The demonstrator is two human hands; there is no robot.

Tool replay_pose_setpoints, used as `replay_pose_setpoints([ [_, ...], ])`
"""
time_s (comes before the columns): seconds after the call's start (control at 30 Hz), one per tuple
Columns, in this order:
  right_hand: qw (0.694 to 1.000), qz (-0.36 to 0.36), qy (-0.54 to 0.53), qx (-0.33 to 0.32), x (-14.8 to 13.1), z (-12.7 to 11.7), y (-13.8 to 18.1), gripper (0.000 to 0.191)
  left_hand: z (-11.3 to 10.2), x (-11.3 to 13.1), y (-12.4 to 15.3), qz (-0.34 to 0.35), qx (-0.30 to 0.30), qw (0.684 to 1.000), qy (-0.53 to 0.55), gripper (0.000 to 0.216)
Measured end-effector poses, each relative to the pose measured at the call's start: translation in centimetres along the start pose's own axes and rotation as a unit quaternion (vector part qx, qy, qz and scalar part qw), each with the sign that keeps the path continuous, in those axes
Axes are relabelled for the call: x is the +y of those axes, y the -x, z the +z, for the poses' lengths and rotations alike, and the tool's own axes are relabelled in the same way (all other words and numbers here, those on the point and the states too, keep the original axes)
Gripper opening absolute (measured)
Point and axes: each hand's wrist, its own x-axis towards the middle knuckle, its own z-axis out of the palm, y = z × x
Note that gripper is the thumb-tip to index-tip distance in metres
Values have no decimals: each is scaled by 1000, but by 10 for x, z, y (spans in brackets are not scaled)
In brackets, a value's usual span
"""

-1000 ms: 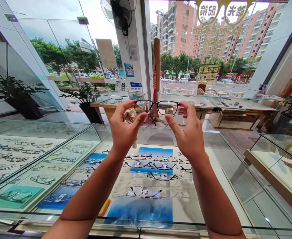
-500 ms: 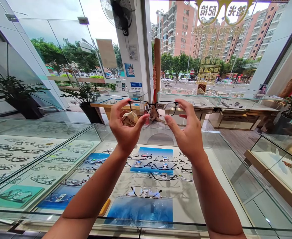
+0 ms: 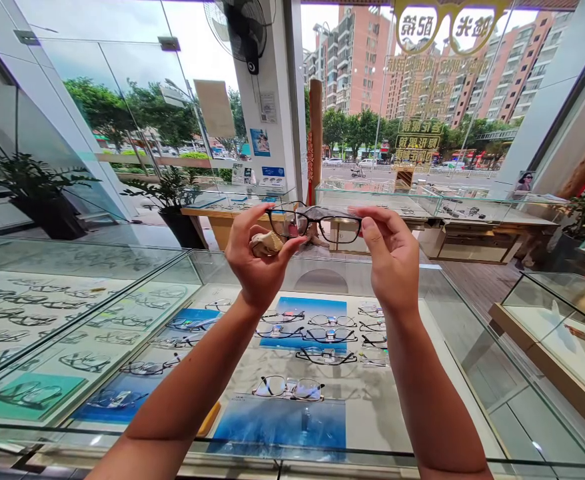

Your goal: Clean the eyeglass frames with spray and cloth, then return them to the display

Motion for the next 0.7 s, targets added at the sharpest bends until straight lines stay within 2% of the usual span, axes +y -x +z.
replay_pose_setpoints([
  [0.3, 999, 26, -12, -18, 1, -2, -2, 15, 4, -3, 4, -63, -14, 997, 42, 65],
  [0.7, 998, 58, -21, -19, -2, -3, -3, 16, 4, -1, 3, -77, -42, 992, 90, 69],
])
